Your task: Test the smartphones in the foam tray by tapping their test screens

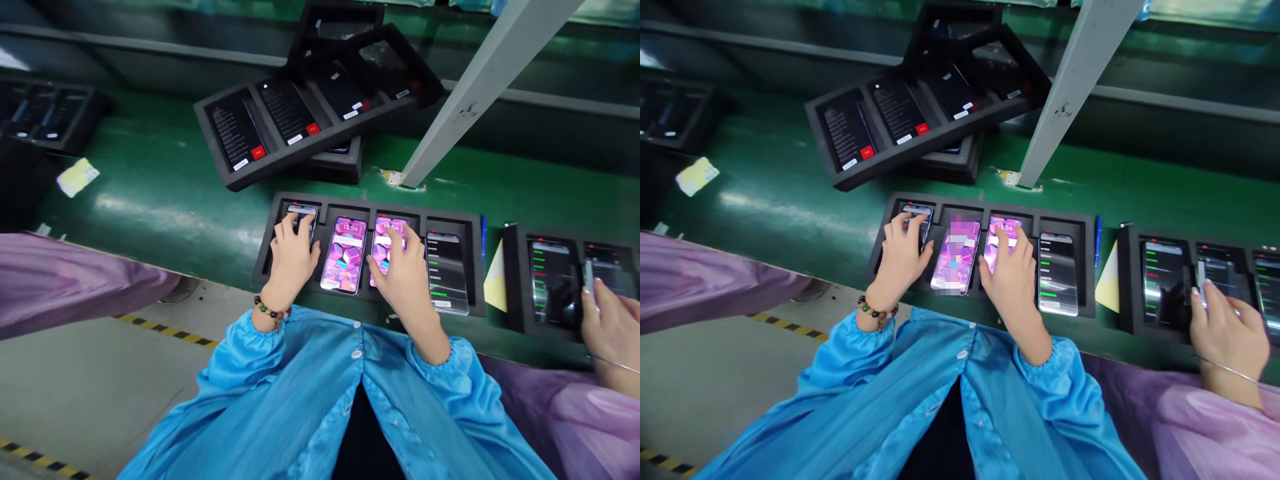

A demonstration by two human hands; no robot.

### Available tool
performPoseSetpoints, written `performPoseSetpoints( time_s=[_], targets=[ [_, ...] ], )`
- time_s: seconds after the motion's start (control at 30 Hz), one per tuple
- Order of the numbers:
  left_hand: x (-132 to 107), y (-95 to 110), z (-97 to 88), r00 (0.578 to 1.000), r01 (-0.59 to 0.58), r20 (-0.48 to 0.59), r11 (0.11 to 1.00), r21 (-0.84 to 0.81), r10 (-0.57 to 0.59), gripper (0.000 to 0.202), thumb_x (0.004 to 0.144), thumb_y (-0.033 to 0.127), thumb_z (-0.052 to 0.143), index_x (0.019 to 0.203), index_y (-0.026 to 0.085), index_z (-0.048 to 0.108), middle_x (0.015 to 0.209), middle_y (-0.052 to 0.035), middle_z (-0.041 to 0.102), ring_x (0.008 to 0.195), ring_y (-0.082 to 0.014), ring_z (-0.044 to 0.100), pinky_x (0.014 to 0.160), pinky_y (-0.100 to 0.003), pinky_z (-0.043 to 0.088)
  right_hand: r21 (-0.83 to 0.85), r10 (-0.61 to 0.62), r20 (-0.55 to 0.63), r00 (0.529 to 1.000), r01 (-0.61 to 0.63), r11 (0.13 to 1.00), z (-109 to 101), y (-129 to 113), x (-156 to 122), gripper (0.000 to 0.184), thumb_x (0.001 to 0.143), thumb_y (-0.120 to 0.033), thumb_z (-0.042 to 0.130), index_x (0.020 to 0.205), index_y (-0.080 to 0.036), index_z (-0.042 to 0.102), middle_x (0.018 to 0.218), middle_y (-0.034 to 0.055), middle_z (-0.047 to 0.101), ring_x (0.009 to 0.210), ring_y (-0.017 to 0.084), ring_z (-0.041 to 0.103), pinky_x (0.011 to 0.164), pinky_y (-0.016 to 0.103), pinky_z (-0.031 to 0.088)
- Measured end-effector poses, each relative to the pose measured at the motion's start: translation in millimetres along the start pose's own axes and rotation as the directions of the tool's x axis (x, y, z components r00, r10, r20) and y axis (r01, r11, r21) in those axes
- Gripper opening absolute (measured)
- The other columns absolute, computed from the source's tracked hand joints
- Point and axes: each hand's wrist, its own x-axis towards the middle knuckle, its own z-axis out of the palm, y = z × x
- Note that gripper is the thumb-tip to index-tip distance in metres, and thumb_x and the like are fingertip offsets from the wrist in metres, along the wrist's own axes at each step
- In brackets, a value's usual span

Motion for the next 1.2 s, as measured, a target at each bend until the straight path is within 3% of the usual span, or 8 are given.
performPoseSetpoints(
  time_s=[0.23, 0.43, 0.6, 0.77, 0.9, 1.0, 1.07, 1.2],
  targets=[
    [5.3, 12.3, -14.2, 0.999, -0.031, 0.014, 0.999, 0.043, 0.030, 0.055, 0.100, 0.018, 0.055, 0.155, 0.022, 0.055, 0.149, -0.0239, 0.056, 0.131, -0.0482, 0.057, 0.093, -0.067, 0.063, -0.142, 0.082, 0.024, 0.996, -0.078, 0.987, 3.4, -16.9, 17.6, 0.058, 0.098, -0.026, 0.064, 0.154, -0.019, 0.051, 0.164, 0.0305, 0.044, 0.136, 0.051, 0.055, 0.093, 0.074, 0.063],
    [-8.9, 5.0, -32.7, 0.998, -0.042, 0.056, 0.998, 0.057, 0.038, 0.057, 0.098, 0.020, 0.064, 0.154, 0.023, 0.054, 0.145, -0.0229, 0.055, 0.129, -0.0479, 0.058, 0.090, -0.066, 0.065, -0.094, 0.105, 0.011, 0.994, -0.103, 0.990, -13.0, -14.9, 20.6, 0.067, 0.089, -0.022, 0.071, 0.153, -0.017, 0.050, 0.158, 0.0296, 0.042, 0.137, 0.051, 0.052, 0.096, 0.072, 0.062],
    [-25.2, 5.1, -29.4, 0.993, 0.022, 0.113, 0.997, 0.078, -0.031, 0.053, 0.100, 0.026, 0.063, 0.152, 0.023, 0.056, 0.140, -0.0228, 0.056, 0.127, -0.0468, 0.059, 0.087, -0.064, 0.066, -0.074, 0.022, -0.105, 0.994, -0.030, 0.997, -32.6, -11.7, 12.4, 0.066, 0.090, -0.027, 0.069, 0.151, -0.017, 0.049, 0.151, 0.0288, 0.043, 0.138, 0.052, 0.048, 0.100, 0.076, 0.057],
    [-20.6, 0.6, -23.5, 0.996, 0.053, 0.067, 0.998, 0.040, -0.055, 0.054, 0.101, 0.028, 0.063, 0.154, 0.020, 0.057, 0.147, -0.0251, 0.055, 0.130, -0.0481, 0.058, 0.091, -0.064, 0.064, -0.123, 0.022, -0.066, 0.998, -0.030, 0.992, -27.1, -15.9, 12.6, 0.069, 0.084, -0.024, 0.072, 0.149, -0.018, 0.051, 0.149, 0.0283, 0.045, 0.127, 0.050, 0.055, 0.094, 0.075, 0.060],
    [-19.4, 0.2, -22.7, 0.977, -0.212, -0.015, 0.970, -0.121, 0.211, 0.043, 0.106, 0.033, 0.062, 0.147, 0.024, 0.064, 0.148, -0.0161, 0.067, 0.138, -0.0390, 0.059, 0.121, -0.066, 0.049, -0.102, 0.013, 0.004, 1.000, -0.013, 0.995, -22.0, -13.8, 4.3, 0.063, 0.090, -0.024, 0.069, 0.151, -0.017, 0.052, 0.156, 0.0303, 0.045, 0.133, 0.050, 0.057, 0.096, 0.070, 0.062],
    [-18.9, 3.8, -17.1, 0.846, -0.500, 0.062, 0.828, -0.253, 0.530, 0.032, 0.109, 0.041, 0.061, 0.137, 0.029, 0.072, 0.129, -0.0066, 0.080, 0.136, -0.0301, 0.065, 0.138, -0.061, 0.030, 0.028, -0.049, -0.015, 0.999, 0.049, 0.998, -37.1, 0.6, -11.3, 0.051, 0.103, -0.031, 0.063, 0.152, -0.019, 0.052, 0.158, 0.0276, 0.051, 0.144, 0.045, 0.058, 0.109, 0.065, 0.058],
    [-14.5, 6.8, -11.3, 0.805, -0.544, 0.108, 0.798, -0.259, 0.583, 0.036, 0.109, 0.044, 0.061, 0.140, 0.028, 0.071, 0.128, -0.0064, 0.082, 0.138, -0.0303, 0.064, 0.140, -0.061, 0.026, 0.111, -0.146, -0.029, 0.989, 0.149, 0.983, -51.2, 14.2, -25.3, 0.043, 0.108, -0.034, 0.059, 0.150, -0.025, 0.054, 0.158, 0.0204, 0.059, 0.150, 0.038, 0.059, 0.118, 0.061, 0.052],
    [1.7, 9.7, -8.1, 0.845, -0.506, 0.084, 0.840, -0.195, 0.529, 0.054, 0.110, 0.053, 0.059, 0.156, 0.023, 0.059, 0.151, -0.0101, 0.072, 0.148, -0.0348, 0.057, 0.141, -0.063, 0.020, 0.230, -0.336, 0.124, 0.934, 0.302, 0.925, -57.2, 32.0, -42.5, 0.033, 0.113, -0.032, 0.052, 0.146, -0.030, 0.058, 0.154, 0.0113, 0.071, 0.146, 0.030, 0.065, 0.118, 0.053, 0.050]
  ],
)
